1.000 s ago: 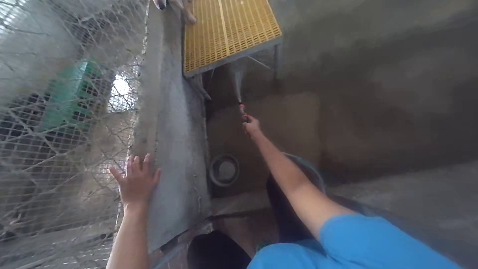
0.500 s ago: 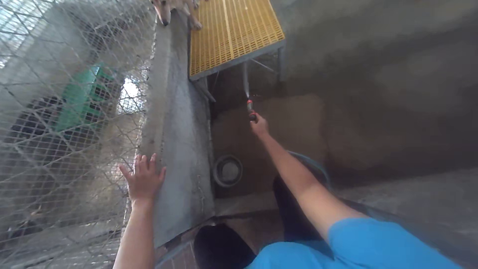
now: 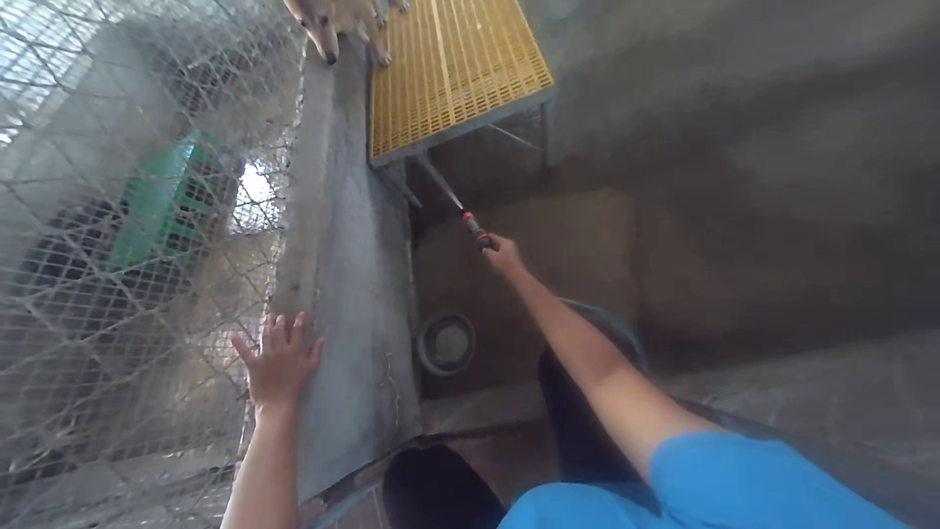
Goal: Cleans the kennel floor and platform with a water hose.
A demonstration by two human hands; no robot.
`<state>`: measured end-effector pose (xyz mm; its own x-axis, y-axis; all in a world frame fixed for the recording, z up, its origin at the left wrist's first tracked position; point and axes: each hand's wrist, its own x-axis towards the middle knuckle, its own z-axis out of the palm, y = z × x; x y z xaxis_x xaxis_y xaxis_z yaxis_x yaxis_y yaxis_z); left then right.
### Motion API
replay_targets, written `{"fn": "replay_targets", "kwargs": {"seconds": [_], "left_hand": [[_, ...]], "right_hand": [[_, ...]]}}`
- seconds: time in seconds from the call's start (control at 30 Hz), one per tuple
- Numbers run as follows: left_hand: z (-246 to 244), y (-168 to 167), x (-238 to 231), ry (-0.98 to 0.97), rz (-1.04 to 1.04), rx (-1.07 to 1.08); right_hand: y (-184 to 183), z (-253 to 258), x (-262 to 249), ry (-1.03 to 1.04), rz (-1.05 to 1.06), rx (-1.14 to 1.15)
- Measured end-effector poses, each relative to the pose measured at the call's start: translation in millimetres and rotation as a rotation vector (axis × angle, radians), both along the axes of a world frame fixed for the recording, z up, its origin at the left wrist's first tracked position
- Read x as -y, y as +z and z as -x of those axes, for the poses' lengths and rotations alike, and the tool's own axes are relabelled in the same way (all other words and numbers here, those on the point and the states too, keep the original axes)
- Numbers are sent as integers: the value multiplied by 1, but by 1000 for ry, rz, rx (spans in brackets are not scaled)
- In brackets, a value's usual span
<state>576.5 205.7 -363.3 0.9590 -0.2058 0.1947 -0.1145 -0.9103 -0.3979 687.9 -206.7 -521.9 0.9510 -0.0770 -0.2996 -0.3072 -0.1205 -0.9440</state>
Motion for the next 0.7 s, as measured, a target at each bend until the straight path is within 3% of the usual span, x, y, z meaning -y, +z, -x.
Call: {"fn": "replay_targets", "kwargs": {"seconds": [0.7], "left_hand": [[3, 2, 9, -2, 16, 40]], "right_hand": [[-5, -9, 11, -196, 64, 61]]}}
